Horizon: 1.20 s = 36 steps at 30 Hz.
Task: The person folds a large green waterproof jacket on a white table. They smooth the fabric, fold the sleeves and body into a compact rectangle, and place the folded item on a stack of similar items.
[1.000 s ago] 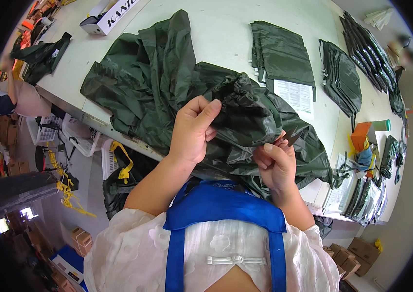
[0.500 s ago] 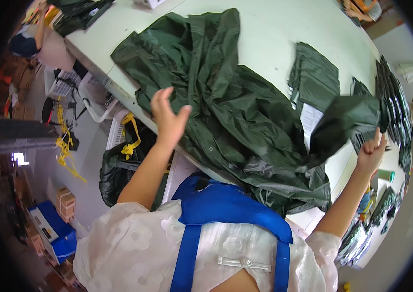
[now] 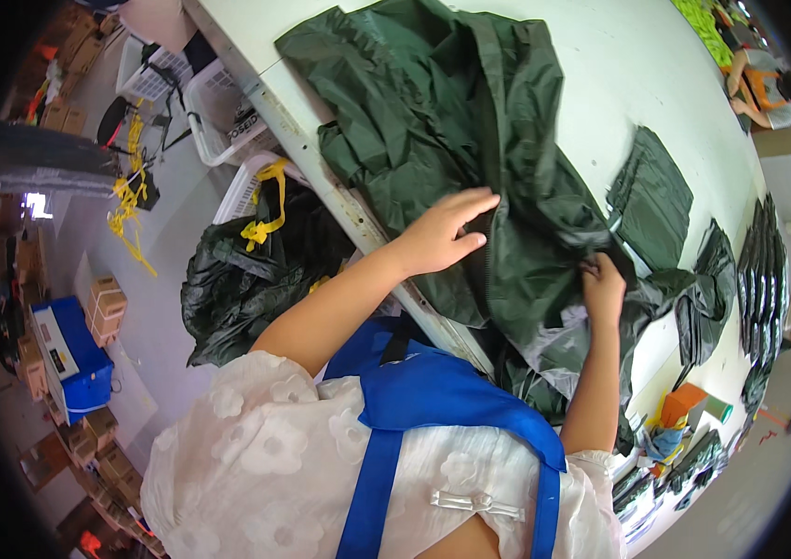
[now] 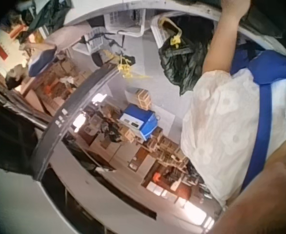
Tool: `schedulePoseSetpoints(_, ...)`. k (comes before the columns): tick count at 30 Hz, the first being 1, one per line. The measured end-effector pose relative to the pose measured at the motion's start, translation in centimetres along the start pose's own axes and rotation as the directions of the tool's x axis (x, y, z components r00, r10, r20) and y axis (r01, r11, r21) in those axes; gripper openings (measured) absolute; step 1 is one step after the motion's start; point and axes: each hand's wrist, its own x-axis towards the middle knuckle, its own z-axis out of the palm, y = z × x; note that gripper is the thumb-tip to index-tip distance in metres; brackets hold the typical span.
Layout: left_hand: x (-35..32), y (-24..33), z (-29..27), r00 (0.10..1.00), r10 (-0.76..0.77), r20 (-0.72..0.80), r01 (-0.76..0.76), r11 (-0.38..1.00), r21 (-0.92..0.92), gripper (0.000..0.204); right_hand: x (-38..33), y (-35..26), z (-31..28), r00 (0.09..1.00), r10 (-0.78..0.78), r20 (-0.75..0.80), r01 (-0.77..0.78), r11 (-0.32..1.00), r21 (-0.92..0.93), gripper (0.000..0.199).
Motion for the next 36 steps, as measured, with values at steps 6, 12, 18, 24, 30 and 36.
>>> schedulePoseSetpoints(6, -2.5, -11.2, -10.9, 0.627, -0.306, -0.717, 0.593, 0.784, 0.183, 0.072, 0.7, 0.3, -3.1, 0.929, 0.063, -0.365, -0.077, 0.997, -0.024, 0.016)
schedulePoseSetpoints(12, -4.0, -6.0, -10.4, 0.688, -0.397, -0.607, 0.276, 0.917, -0.287, 0.023, -3.2, -18.2, 0.3, 0.927, -0.170, 0.335, -0.100, 0.749, 0.655, 0.024)
schedulePoseSetpoints(18, -9.8, 4.6, -3.6, 0.840, 0.378, -0.388, -0.188, 0.875, 0.445, 0.027, -3.6, -22.8, 5.0, 0.766, -0.322, 0.557, -0.558, 0.098, 0.824, 0.043)
schedulePoseSetpoints(24, -12.3, 1.9, -3.6, 0.907, -0.345, -0.242, 0.056, 0.668, -0.742, 0.024, -4.9, -21.0, 3.3, 0.854, -0.333, 0.399, -0.330, 0.246, 0.911, 0.051)
schedulePoseSetpoints(30, -8.8, 4.4, -5.6, 0.907, -0.389, 0.161, 0.379, 0.588, -0.715, 0.060, -5.4, -19.5, 1.1, 0.797, -0.580, 0.169, 0.295, 0.618, 0.729, 0.035)
schedulePoseSetpoints(36, -6.2, 6.8, -5.6, 0.875, -0.245, 0.418, 0.484, 0.441, -0.756, 0.046, -5.0, -15.9, 0.8, 0.892, 0.014, 0.452, -0.449, -0.081, 0.890, 0.021)
